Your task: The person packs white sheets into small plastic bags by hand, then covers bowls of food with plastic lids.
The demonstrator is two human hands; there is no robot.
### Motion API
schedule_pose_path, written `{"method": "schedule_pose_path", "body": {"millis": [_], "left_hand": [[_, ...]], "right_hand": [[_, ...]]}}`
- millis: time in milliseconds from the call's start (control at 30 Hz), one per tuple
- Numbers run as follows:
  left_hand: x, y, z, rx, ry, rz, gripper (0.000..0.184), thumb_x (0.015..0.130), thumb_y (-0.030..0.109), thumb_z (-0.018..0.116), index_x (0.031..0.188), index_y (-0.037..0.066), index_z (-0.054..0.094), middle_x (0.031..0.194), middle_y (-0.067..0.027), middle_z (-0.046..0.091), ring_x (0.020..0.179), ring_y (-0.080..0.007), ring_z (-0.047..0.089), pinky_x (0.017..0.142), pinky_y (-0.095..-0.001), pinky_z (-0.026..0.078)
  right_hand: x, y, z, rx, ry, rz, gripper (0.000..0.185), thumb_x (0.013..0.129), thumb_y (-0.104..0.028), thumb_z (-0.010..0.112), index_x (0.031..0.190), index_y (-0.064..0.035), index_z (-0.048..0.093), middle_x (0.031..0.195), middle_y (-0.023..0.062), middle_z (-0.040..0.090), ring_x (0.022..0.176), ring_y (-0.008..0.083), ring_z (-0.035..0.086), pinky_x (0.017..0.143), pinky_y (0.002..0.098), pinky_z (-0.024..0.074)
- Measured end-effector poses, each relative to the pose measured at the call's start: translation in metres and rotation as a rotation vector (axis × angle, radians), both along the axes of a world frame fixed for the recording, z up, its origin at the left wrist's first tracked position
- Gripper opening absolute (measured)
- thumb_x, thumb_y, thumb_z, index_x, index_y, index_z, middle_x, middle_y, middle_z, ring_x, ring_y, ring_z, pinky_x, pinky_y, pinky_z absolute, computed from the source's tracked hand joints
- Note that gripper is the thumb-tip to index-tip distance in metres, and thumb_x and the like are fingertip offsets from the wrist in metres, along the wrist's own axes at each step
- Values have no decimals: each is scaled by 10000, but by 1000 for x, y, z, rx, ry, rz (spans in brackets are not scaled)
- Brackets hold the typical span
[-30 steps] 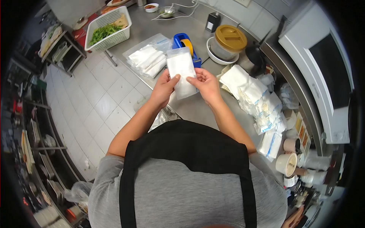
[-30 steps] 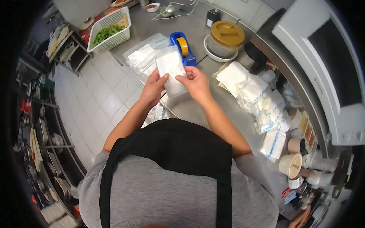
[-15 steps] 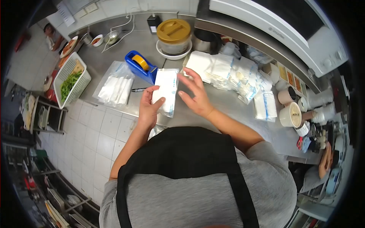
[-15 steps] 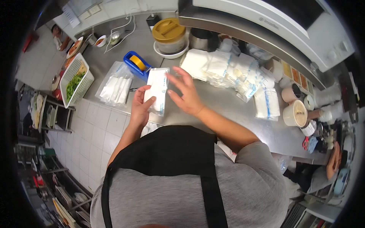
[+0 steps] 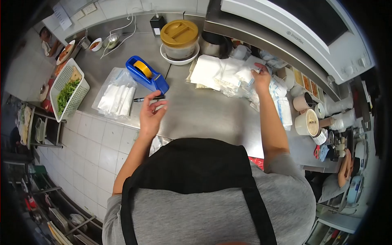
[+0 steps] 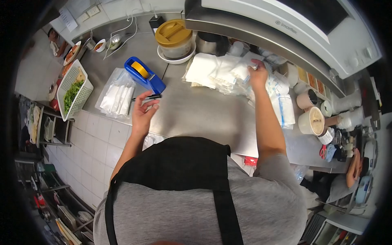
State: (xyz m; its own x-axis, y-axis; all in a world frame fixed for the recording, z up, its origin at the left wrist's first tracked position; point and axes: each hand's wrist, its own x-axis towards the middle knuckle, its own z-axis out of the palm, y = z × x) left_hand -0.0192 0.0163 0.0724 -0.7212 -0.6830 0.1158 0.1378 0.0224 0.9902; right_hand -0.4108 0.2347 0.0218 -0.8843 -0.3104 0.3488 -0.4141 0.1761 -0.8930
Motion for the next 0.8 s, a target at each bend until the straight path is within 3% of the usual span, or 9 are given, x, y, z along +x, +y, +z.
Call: {"method": "schedule_pose_path", "body": {"millis": [67, 133, 200, 400, 500, 600, 800], "left_hand": [[12, -18, -2, 10, -13, 111, 498, 787, -83, 601, 1238, 43, 434, 1267, -63, 459, 1000, -145, 561, 807, -268, 487], [26, -41, -15, -85, -15, 244, 471, 793, -49, 611, 1225, 50, 451, 1262, -78, 460, 1033, -164, 542, 826, -281, 484], [48, -64, -23, -125, -32, 410, 453, 793, -25, 623, 1211, 54, 468, 1257, -85, 456, 1064, -181, 530, 836, -290, 485], [99, -145, -59, -235, -190, 927, 383, 771, 35, 658, 1134, 60, 537, 1193, -117, 469, 1099, -229, 520, 843, -322, 504], [110, -178, -57, -377, -428, 934, 336, 769, 63, 653, 1093, 70, 568, 1152, -143, 510, 1078, -280, 523, 872, -359, 486], [116, -219, -65, -797, -706, 879, 311, 773, 95, 638, 1079, 79, 583, 1117, -160, 541, 1068, -328, 510, 918, -392, 445], [129, -302, -109, -657, -993, 1014, 379, 788, 171, 630, 1156, 91, 586, 1104, -138, 586, 1099, -327, 498, 951, -401, 412]], "right_hand": [[-17, 1, 8, 483, 293, -72, 317, 784, -223, 677, 1088, -172, 602, 1000, 143, 624, 856, 266, 597, 742, 370, 476], [-23, -2, 2, 774, 749, -262, 353, 785, -373, 640, 1113, -246, 616, 1197, 201, 561, 1129, 382, 503, 894, 475, 430], [5, -16, 21, 768, 820, -368, 398, 815, -395, 600, 1182, -241, 598, 1248, 173, 534, 1202, 379, 441, 940, 489, 408], [-22, -17, -26, 750, 743, 18, 351, 928, -299, 463, 1163, -92, 622, 1299, 221, 476, 1151, 396, 484, 953, 456, 407], [7, -23, 10, 698, 971, -98, 343, 936, -279, 459, 1162, -80, 622, 1285, 226, 486, 1136, 409, 488, 933, 461, 406], [35, -25, 36, 502, 948, -36, 318, 934, -245, 470, 1163, -86, 624, 1271, 223, 490, 1161, 395, 457, 946, 465, 373], [127, -41, 52, 394, 707, 137, 293, 916, -184, 498, 1158, -61, 610, 1217, 173, 514, 1183, 333, 416, 1005, 436, 307]]}}
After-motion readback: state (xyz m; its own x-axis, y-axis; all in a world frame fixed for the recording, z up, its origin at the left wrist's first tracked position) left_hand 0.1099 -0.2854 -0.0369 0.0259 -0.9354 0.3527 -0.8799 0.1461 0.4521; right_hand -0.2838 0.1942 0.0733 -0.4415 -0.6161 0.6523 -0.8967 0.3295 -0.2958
